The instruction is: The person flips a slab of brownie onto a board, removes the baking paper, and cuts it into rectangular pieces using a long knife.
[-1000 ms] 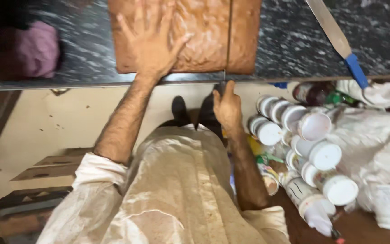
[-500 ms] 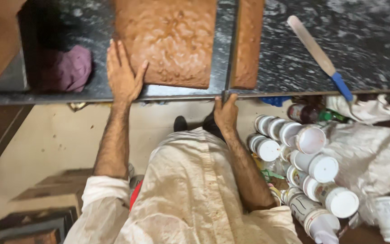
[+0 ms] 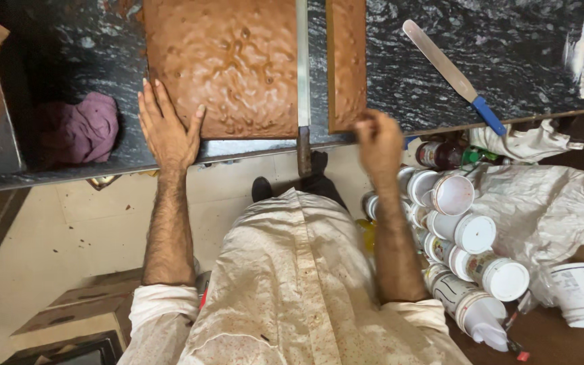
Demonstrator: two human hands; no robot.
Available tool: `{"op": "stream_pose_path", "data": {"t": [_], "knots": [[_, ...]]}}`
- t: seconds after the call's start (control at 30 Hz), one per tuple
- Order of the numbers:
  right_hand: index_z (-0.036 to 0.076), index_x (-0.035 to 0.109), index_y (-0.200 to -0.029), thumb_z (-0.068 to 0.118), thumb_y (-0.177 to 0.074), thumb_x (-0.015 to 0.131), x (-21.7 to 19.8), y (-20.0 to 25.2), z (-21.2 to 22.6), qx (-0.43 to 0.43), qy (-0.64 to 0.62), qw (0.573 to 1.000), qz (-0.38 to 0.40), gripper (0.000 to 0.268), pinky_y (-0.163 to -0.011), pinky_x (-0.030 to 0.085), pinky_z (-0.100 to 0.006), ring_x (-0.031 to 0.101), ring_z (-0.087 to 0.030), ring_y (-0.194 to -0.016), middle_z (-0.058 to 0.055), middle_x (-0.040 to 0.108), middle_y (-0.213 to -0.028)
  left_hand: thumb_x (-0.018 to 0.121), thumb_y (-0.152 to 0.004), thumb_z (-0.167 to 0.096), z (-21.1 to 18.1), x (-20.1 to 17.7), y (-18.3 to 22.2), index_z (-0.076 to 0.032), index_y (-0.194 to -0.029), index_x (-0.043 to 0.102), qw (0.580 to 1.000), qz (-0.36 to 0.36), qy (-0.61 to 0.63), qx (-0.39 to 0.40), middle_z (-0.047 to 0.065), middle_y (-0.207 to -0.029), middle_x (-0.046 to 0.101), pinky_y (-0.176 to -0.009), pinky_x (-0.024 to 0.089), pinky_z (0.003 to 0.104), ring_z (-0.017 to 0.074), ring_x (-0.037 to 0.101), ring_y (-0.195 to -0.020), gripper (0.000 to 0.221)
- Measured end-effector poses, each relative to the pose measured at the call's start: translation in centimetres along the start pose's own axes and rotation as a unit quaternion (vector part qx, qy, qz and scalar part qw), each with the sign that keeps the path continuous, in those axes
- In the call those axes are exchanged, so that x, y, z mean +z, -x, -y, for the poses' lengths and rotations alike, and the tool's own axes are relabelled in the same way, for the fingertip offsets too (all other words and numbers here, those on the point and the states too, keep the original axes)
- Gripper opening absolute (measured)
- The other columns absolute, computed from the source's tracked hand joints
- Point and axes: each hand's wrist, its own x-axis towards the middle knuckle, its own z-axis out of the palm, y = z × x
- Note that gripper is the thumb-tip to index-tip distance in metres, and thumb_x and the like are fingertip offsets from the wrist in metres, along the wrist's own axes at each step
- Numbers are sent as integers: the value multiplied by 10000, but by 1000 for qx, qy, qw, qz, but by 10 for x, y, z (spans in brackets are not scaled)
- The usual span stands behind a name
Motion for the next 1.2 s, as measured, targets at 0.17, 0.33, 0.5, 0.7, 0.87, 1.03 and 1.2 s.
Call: {"op": "stream_pose_path", "data": {"t": [0.17, 0.33, 0.5, 0.7, 0.87, 1.03, 1.2], "knots": [[0, 703, -1216, 199, -934, 793, -58, -14, -102, 99, 110, 987, -61, 357, -818, 545, -441, 691, -333, -910, -180, 703, -1007, 659, -1028, -613, -8, -5, -4, -32, -1664, 252, 1000, 8, -9, -12, 219, -1714, 183, -1260, 160, 611, 456, 161, -1572, 953], [-18, 635, -1329, 206, -965, 802, -98, -48, -188, 98, 184, 971, -117, 459, -929, 476, -525, 616, -441, -1070, -256, 646, -1156, 750, -1021, -594, -60, -3, 3, 33, -1599, 303, 991, -103, -80, 22, 313, -1671, 184, -1222, 119, 641, 544, 137, -1524, 963], [51, 632, -1321, 270, -910, 806, -105, -81, -228, 103, 303, 945, -69, 497, -892, 432, -604, 513, -496, -1130, -288, 559, -1240, 695, -1033, -279, -209, 74, 9, -32, -1636, 318, 959, -13, 263, 100, 227, -1704, 332, -1348, 245, 448, 353, 294, -1616, 753], [116, 646, -1373, 281, -990, 758, -118, -68, -241, 24, 333, 942, -22, 432, -878, 429, -592, 499, -444, -1120, -243, 536, -1215, 824, -968, -304, -286, 154, -39, 17, -1618, 131, 954, 7, 287, 90, 287, -1683, 226, -1301, 218, 407, 371, 223, -1582, 1003], [84, 606, -1456, 268, -1022, 741, -134, -67, -257, -38, 220, 975, 7, 490, -926, 436, -547, 514, -420, -1049, -229, 533, -1133, 813, -969, -266, -294, 186, -39, -20, -1651, 140, 921, 47, 386, -7, 235, -1701, 306, -1308, 311, 383, 317, 338, -1592, 990], [50, 599, -1420, 271, -1018, 734, -138, -77, -257, -41, 231, 972, 34, 478, -831, 442, -543, 532, -413, -1003, -231, 530, -1097, 682, -1091, -209, -317, 213, -28, -31, -1681, 70, 908, 76, 413, 8, 256, -1749, 169, -1323, 242, 443, 377, 228, -1621, 869], [49, 581, -1397, 275, -1016, 741, -140, -94, -252, -61, 207, 975, 43, 471, -821, 458, -547, 548, -419, -1015, -224, 525, -1115, 682, -1079, -298, -340, 204, -24, -41, -1668, 31, 955, 27, 294, 19, 238, -1745, 124, -1340, 241, 466, 374, 191, -1624, 915]]}}
